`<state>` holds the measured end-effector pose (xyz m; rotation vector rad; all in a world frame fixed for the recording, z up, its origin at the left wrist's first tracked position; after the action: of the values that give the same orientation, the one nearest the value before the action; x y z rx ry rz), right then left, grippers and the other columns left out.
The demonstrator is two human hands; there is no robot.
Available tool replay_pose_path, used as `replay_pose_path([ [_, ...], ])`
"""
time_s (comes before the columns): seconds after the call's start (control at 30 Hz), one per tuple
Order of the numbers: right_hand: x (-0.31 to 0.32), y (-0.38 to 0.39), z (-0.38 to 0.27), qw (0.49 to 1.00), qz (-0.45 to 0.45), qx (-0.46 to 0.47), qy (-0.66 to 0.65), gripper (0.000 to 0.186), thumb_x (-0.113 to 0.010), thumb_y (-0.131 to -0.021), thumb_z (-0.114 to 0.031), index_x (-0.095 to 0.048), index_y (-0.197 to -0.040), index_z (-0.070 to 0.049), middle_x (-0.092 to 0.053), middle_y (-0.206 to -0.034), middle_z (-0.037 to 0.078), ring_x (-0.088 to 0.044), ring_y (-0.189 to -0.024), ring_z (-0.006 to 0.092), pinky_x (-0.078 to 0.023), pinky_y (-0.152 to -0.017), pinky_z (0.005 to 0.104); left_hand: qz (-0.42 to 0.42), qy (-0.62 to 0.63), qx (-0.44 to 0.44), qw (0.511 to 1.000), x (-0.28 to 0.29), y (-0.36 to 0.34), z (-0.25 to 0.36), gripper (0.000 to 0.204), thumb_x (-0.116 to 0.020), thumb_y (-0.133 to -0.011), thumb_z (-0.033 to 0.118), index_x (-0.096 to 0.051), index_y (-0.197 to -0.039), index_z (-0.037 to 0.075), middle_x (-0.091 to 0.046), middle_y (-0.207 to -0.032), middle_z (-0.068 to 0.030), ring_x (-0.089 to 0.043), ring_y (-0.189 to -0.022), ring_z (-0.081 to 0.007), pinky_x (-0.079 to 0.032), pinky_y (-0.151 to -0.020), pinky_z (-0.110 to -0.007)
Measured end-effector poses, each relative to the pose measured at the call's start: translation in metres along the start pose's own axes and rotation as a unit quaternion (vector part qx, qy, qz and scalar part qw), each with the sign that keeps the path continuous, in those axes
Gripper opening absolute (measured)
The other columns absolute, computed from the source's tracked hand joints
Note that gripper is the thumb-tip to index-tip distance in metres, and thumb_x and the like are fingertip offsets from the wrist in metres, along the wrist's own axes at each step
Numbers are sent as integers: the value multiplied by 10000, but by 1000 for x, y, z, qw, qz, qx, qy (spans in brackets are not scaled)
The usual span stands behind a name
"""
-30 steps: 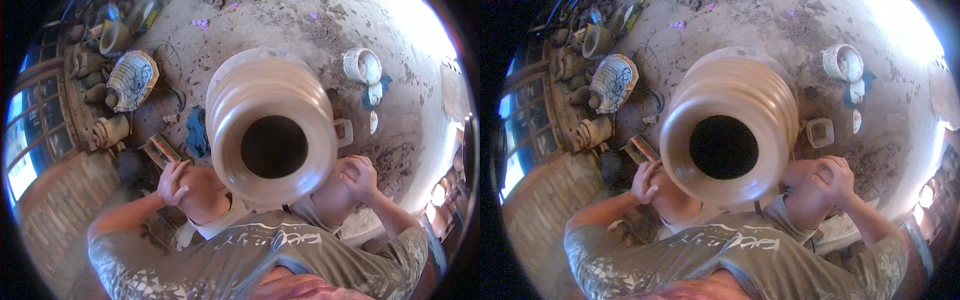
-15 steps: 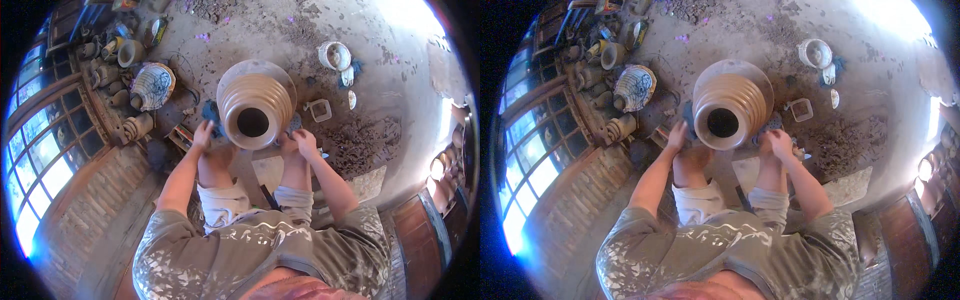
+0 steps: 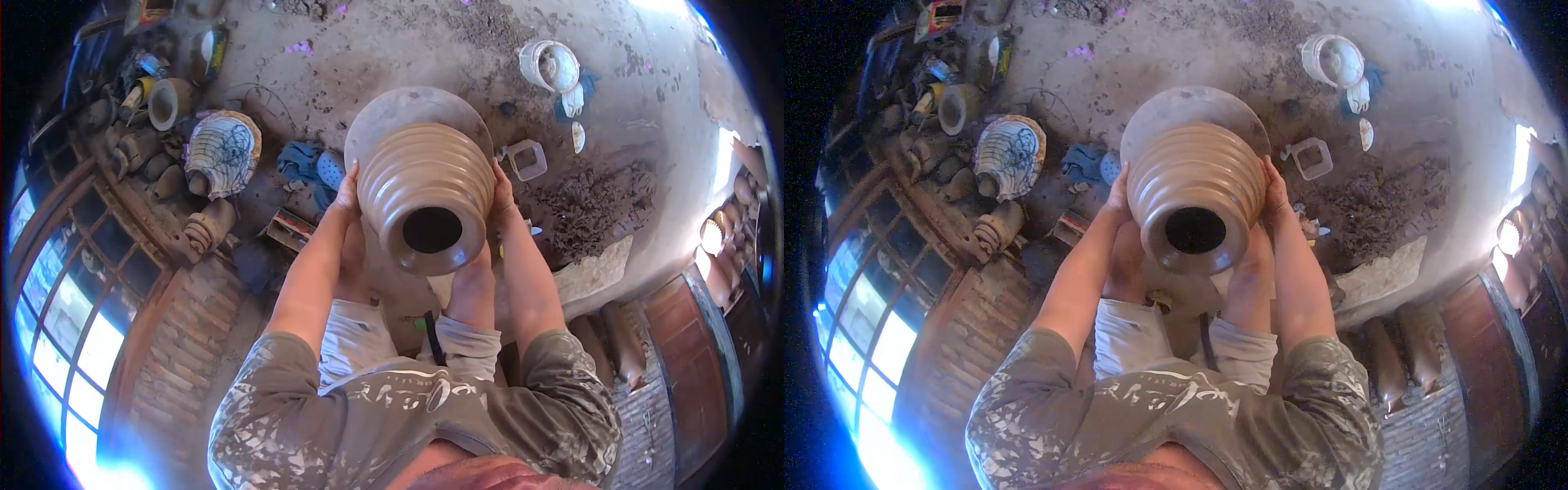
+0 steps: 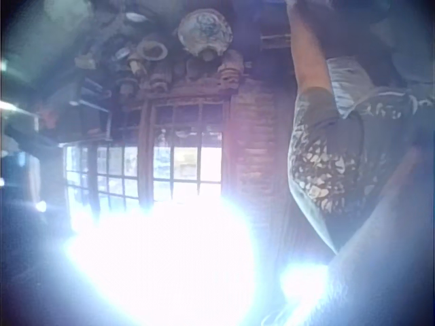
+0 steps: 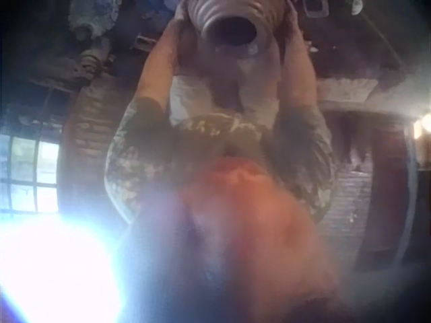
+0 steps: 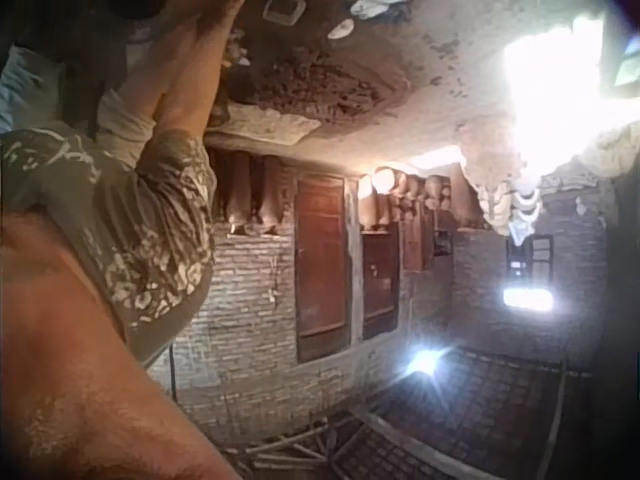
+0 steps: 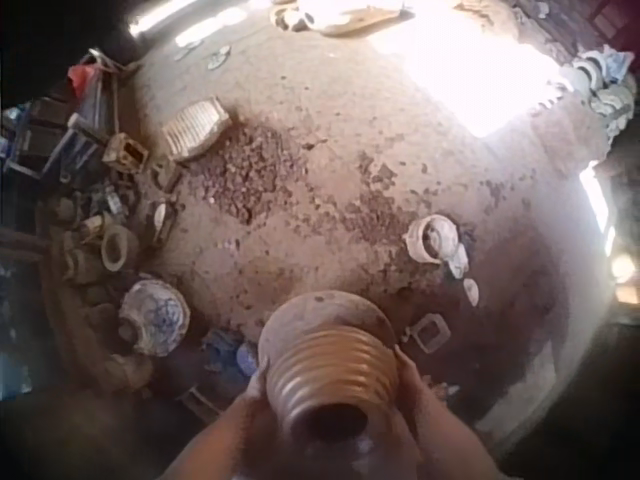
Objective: The person shapes and smooths the exterior of a clay pot on a manual pottery wheel using a small scraper and a brush, then lifts the finished pot and carries it across the studio to a storage area.
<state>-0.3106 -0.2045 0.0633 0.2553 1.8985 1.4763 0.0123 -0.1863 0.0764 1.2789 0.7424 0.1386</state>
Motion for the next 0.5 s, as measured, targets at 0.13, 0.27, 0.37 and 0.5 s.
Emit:
replay_pose_path([
  [0.13, -19, 4, 8, 997, -3, -55, -62, 579, -526, -1039, -527, -665, -1294, -26, -720, -1217, 162, -686, -1104, 280, -537, -1001, 423, 27, 54, 40, 997, -13, 5, 3, 800, -425, -1018, 680, -537, -1468, 29, -609, -1432, -184, -602, -1289, -309, -466, -1116, -437],
  [0.27, -24, 9, 5, 998, 21, -48, -26, 578, -537, -1033, -531, -671, -1288, -29, -711, -1239, 159, -681, -1121, 272, -544, -990, 414, 29, 73, 48, 996, -8, 2, 0, 776, -444, -1019, 662, -541, -1463, 33, -615, -1418, -188, -612, -1274, -309, -481, -1102, -449],
  [0.37, -19, 12, 4, 997, 52, -55, -2, 588, -539, -1029, -540, -667, -1292, -30, -708, -1246, 160, -680, -1122, 269, -545, -990, 412, 22, 43, 42, 998, -11, 6, 4, 766, -454, -1019, 656, -546, -1457, 34, -622, -1404, -190, -624, -1255, -311, -494, -1087, -446],
  [0.5, -23, 6, 4, 999, 18, -43, -13, 613, -531, -1029, -553, -641, -1324, -27, -692, -1276, 158, -673, -1134, 275, -540, -1004, 416, 40, 37, 18, 998, -16, 11, 7, 772, -457, -1014, 666, -543, -1459, 41, -628, -1395, -189, -633, -1239, -311, -503, -1076, -447],
])
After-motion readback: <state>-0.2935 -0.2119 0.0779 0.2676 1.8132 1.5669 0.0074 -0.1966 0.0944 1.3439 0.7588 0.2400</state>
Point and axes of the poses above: each hand's wrist, its own y-axis away from the middle knuckle, its own x-axis out of the back of the hand, z = x × y, the point moved 8 cm from there along -y, towards the middle knuckle
